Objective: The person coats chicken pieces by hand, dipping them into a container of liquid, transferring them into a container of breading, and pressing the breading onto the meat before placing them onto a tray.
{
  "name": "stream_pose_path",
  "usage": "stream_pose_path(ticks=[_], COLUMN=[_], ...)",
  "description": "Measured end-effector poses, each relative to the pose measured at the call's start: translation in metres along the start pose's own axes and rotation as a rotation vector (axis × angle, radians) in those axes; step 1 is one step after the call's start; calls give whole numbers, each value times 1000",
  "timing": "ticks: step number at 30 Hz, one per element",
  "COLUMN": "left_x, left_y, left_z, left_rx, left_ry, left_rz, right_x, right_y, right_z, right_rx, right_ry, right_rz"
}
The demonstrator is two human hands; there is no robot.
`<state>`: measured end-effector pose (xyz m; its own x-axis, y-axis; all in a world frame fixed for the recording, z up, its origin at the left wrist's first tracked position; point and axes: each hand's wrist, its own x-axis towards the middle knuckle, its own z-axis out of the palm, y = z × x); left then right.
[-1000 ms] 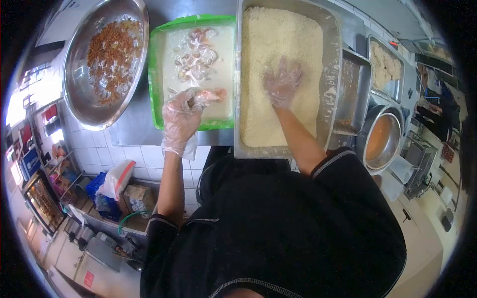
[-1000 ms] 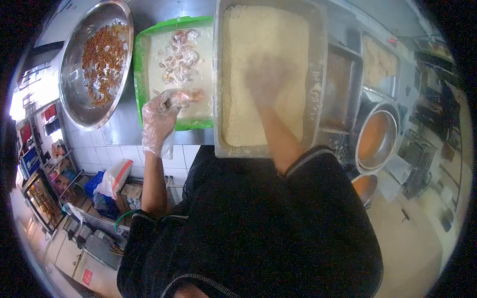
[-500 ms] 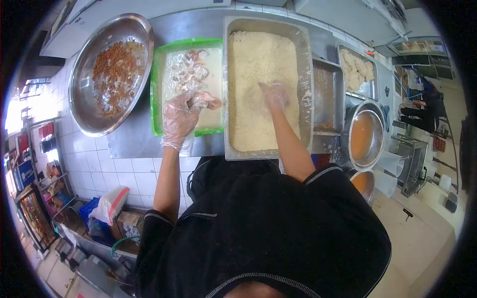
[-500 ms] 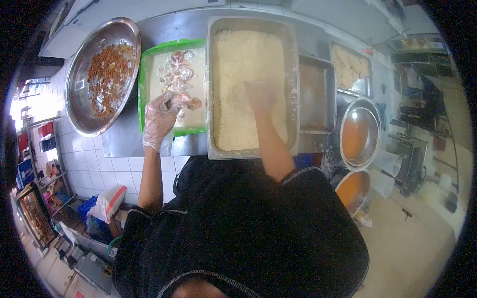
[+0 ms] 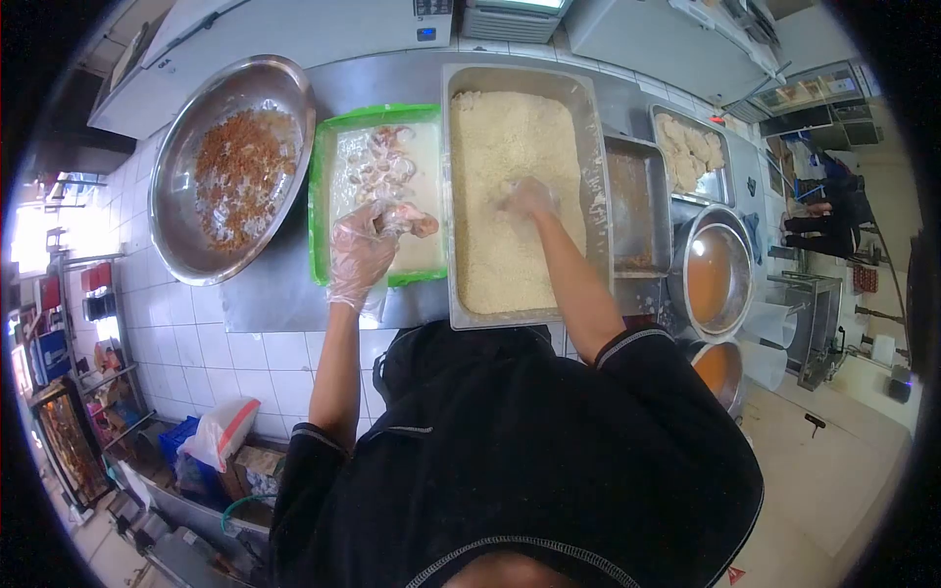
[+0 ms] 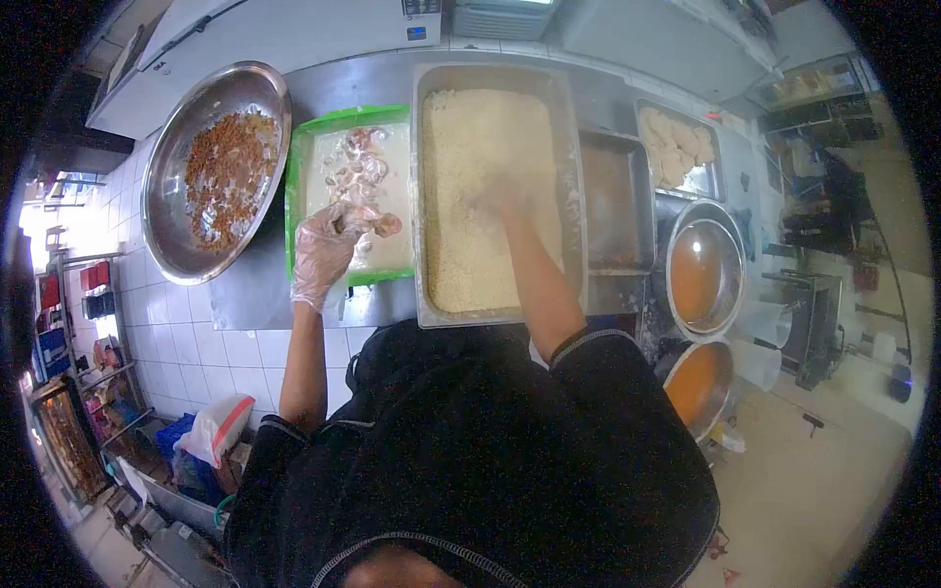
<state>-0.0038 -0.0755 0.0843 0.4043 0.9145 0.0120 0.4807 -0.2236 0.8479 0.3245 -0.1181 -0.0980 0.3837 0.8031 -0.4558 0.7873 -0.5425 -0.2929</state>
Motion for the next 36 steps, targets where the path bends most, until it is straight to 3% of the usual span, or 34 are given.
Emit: stream_pose_path(ticks=[1,4,7,8,11,14,16,19,22,25,28,31,33,36], left_x=[-1,-2,0,-1,-1,0,8,13,22,26,32,32,38,36], left_y=[-4,-6,-14,-17,-10,1,-21,-21,-14,4,2,9,-8,47], left_z=[0,-2,-4,-3,-6,-11,-11,-13,-17,-13,-4,11,23,48], left_rx=[16,69,136,160,65,66,240,289,344,314,327,281,209,394], left_ry=[6,1,-1,-3,-24,30,9,40,3,14,39,72,104,94], left_rz=[-4,6,23,26,-55,8,109,155,126,121,43,53,95,19], right_x=[2,-6,5,2,-53,-76,-83,-88,-97,-100,-104,-80,-75,-50], right_y=[2,4,45,52,30,21,28,36,42,74,115,201,244,325], right_z=[3,2,23,22,-38,-74,-90,-108,-159,-207,-258,-287,-317,-338], right_rx=[-9,40,251,277,323,344,396,390,537,720,997,790,744,445], right_ry=[19,124,236,201,136,145,160,521,396,445,364,514,453,528], right_rz=[-76,-21,-201,-175,-122,-176,-252,-465,-306,-451,-494,-484,-507,-331])
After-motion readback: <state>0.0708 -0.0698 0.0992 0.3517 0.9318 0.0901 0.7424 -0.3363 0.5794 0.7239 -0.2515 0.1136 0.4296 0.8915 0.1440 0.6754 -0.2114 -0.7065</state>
